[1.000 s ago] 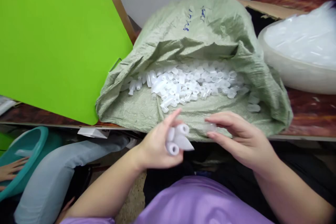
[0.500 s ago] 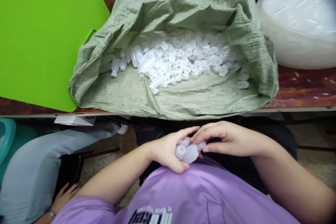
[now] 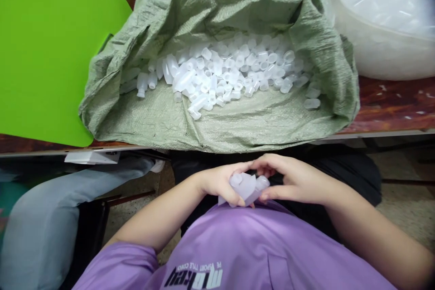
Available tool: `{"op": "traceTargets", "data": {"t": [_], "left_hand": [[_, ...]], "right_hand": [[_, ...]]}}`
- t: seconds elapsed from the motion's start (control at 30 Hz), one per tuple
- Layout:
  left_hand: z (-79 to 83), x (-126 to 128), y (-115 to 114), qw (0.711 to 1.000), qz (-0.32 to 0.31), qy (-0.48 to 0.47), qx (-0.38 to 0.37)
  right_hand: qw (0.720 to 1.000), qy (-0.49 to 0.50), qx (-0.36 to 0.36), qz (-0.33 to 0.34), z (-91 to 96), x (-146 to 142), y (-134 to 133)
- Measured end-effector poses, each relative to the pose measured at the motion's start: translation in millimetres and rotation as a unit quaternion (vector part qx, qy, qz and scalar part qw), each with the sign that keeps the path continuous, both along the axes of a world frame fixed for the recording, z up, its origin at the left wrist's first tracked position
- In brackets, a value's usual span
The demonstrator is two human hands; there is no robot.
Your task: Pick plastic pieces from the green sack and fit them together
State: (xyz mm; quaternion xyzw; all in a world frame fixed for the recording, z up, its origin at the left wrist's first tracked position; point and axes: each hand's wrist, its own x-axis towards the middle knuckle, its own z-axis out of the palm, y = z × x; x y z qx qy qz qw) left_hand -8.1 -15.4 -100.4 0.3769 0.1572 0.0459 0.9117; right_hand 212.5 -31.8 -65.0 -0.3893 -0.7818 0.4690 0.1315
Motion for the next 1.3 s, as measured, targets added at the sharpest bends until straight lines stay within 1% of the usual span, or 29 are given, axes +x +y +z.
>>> {"op": "traceTargets", "data": {"t": [0.07,0.1,0.17,0.23,0.3,0.37,0.43,0.53,0.6,0.67,0.73,0.83,0.9,0.97,1.0,1.07,1.1,1.17,1.23,1.3], "left_hand": [[-3.9,2,-1,1.0,-0.002,-0.014,-0.025],[-6.4,4,-2,0.999,-0.004,-0.02,-0.038],[-11.5,6,-5,0.998,-0.011,-0.023,-0.057],[-15.4,7,-8,0.997,-0.007,-0.021,-0.071],[-17.6,8,-11,0.996,0.006,-0.023,-0.088],[-18.6,8,-14,0.993,0.02,-0.027,-0.109],[-19.0,6,-17,0.99,0.034,-0.023,-0.132],[-19.0,3,-23,0.986,0.057,0.024,-0.155],[-17.9,1,-26,0.983,0.066,0.071,-0.158],[-15.2,0,-28,0.98,0.069,0.114,-0.151],[-11.2,0,-28,0.979,0.069,0.138,-0.132],[-3.8,3,-26,0.982,0.071,0.156,-0.082],[0.4,5,-24,0.984,0.069,0.154,-0.059],[3.2,7,-22,0.985,0.069,0.153,-0.052],[4.0,7,-21,0.984,0.068,0.155,-0.05],[4.8,6,-20,0.982,0.065,0.173,-0.034],[4.8,6,-20,0.98,0.066,0.188,-0.018],[4.2,7,-19,0.973,0.074,0.218,0.016],[2.6,9,-17,0.962,0.094,0.25,0.05],[0.2,11,-14,0.951,0.113,0.276,0.081]], "right_hand": [[0.999,0.039,-0.032,0.018,1.8,5,-1],[0.998,0.042,-0.036,0.028,2.5,6,-2],[0.999,0.017,-0.033,0.04,3.0,7,-4],[0.999,-0.018,-0.034,0.03,1.9,5,-6],[0.998,-0.023,-0.047,0.016,-0.5,4,-7],[0.998,0.002,-0.055,0.02,-3.4,4,-8],[0.997,0.044,-0.053,0.041,-6.1,7,-9],[0.991,0.095,-0.066,0.065,-9.3,14,-10],[0.989,0.103,-0.083,0.069,-11.4,17,-11],[0.988,0.101,-0.096,0.063,-14.2,18,-13],[0.988,0.085,-0.119,0.039,-18.2,17,-17],[0.982,0.033,-0.182,-0.032,-24.7,11,-23],[0.978,0.011,-0.195,-0.075,-27.3,8,-26],[0.98,0.029,-0.172,-0.096,-27.2,8,-28],[0.982,0.05,-0.155,-0.095,-26.2,10,-27],[0.986,0.081,-0.129,-0.066,-23.6,13,-26],[0.989,0.074,-0.118,-0.046,-22.5,15,-25],[0.995,0.009,-0.095,-0.028,-21.8,16,-22],[0.994,-0.054,-0.07,-0.058,-22.8,15,-20],[0.995,-0.044,-0.05,-0.079,-24.5,13,-19]]}}
